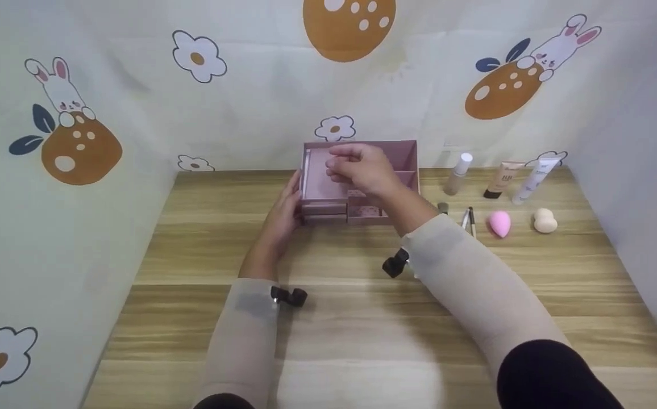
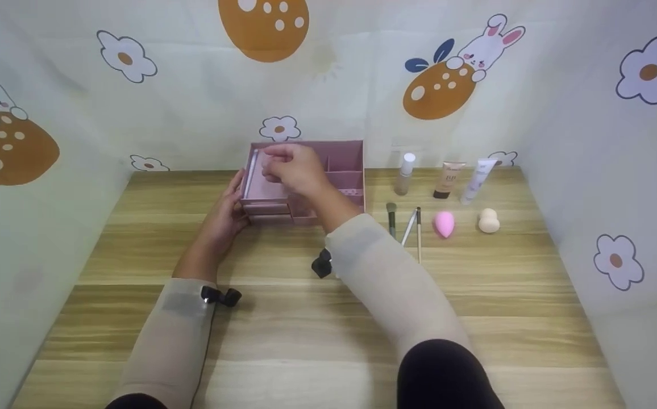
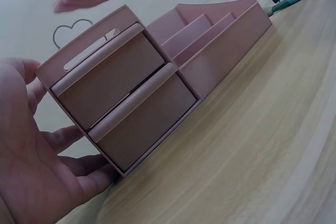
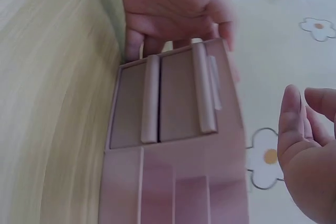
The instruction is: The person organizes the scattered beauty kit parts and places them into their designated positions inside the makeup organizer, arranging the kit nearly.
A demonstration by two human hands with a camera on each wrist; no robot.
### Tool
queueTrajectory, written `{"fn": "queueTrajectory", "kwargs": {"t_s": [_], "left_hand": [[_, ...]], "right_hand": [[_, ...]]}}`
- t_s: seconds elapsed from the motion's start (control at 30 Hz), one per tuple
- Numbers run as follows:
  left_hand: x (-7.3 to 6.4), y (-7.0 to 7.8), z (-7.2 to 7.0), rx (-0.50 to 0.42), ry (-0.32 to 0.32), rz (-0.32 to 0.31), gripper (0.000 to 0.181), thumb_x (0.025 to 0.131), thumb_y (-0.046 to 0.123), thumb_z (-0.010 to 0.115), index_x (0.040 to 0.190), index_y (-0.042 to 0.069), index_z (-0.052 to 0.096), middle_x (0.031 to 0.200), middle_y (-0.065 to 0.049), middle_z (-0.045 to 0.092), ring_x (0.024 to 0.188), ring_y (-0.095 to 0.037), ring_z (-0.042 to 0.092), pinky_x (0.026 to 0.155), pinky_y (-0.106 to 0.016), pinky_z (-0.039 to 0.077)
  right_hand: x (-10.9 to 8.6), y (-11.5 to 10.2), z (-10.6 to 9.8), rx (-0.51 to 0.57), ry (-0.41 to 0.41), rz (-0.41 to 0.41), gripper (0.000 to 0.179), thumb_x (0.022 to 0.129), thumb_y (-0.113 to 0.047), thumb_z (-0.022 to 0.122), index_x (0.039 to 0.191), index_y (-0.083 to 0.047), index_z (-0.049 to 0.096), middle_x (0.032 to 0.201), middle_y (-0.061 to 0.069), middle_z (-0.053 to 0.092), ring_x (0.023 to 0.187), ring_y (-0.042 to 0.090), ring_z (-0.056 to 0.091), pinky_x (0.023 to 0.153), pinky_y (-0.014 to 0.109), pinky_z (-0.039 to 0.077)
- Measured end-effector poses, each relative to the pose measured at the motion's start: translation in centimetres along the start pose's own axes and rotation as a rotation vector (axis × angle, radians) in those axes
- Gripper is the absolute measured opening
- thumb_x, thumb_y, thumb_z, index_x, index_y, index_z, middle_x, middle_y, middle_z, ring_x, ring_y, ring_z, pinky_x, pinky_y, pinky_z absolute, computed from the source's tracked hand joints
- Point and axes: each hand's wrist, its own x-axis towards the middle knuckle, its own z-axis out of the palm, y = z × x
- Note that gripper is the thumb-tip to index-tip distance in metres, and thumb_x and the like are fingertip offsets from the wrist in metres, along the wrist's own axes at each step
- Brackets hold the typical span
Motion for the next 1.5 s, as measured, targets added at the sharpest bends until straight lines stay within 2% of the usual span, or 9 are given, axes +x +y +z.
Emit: {"fn": "queueTrajectory", "kwargs": {"t_s": [0.17,0.3,0.43,0.73,0.93,1.1,1.5], "left_hand": [[0.0,0.0,-0.2,-0.038,-0.015,0.002,0.051,0.113,0.042,0.037,0.161,0.06,0.031,0.182,0.011,0.015,0.164,-0.034,0.029,0.13,-0.057,0.036],[-0.1,0.0,-0.2,-0.032,-0.018,0.003,0.052,0.113,0.042,0.036,0.162,0.059,0.03,0.182,0.011,0.012,0.166,-0.034,0.023,0.131,-0.058,0.032],[-0.2,0.1,-0.1,-0.012,-0.014,0.01,0.053,0.113,0.043,0.037,0.163,0.057,0.029,0.182,0.011,0.012,0.167,-0.033,0.023,0.131,-0.058,0.032],[-0.1,0.2,-0.1,-0.009,-0.018,0.0,0.053,0.113,0.043,0.037,0.164,0.057,0.028,0.182,0.012,0.012,0.165,-0.035,0.026,0.131,-0.058,0.033],[-0.1,0.1,-0.1,-0.009,-0.011,-0.002,0.055,0.113,0.044,0.038,0.165,0.055,0.027,0.182,0.011,0.012,0.165,-0.037,0.026,0.131,-0.059,0.033],[-0.2,0.1,-0.1,-0.018,-0.011,0.006,0.052,0.113,0.044,0.037,0.162,0.059,0.031,0.182,0.009,0.013,0.164,-0.037,0.028,0.13,-0.06,0.034],[-0.2,0.4,0.1,0.006,0.007,-0.01,0.052,0.112,0.046,0.038,0.162,0.058,0.03,0.182,0.008,0.014,0.163,-0.038,0.03,0.128,-0.061,0.036]], "right_hand": [[-1.2,-0.7,-1.6,0.055,0.018,-0.022,0.037,0.097,-0.006,0.078,0.133,-0.003,0.072,0.118,0.016,0.079,0.093,0.019,0.08,0.093,0.036,0.066],[-2.5,-0.6,-3.4,0.05,0.021,-0.032,0.038,0.097,-0.004,0.077,0.134,0.001,0.07,0.114,0.012,0.08,0.093,0.018,0.079,0.094,0.035,0.066],[-4.0,-0.2,-5.8,0.039,0.03,-0.043,0.037,0.098,-0.005,0.076,0.134,0.001,0.069,0.11,0.009,0.079,0.093,0.018,0.079,0.094,0.036,0.066],[-7.6,1.7,-11.8,0.134,0.102,-0.072,0.037,0.099,-0.006,0.075,0.133,0.004,0.064,0.103,0.005,0.081,0.09,0.015,0.079,0.087,0.027,0.066],[-9.6,2.9,-15.1,0.187,0.124,-0.075,0.027,0.098,-0.007,0.077,0.124,-0.004,0.07,0.102,0.004,0.082,0.089,0.014,0.079,0.085,0.027,0.067],[-10.6,3.5,-16.7,0.254,0.136,-0.095,0.023,0.094,-0.004,0.08,0.117,-0.006,0.075,0.101,0.007,0.082,0.088,0.017,0.08,0.086,0.031,0.067],[-12.3,4.9,-19.4,0.202,0.18,-0.086,0.021,0.095,-0.006,0.079,0.116,-0.011,0.078,0.099,0.002,0.081,0.086,0.013,0.079,0.083,0.026,0.067]]}}
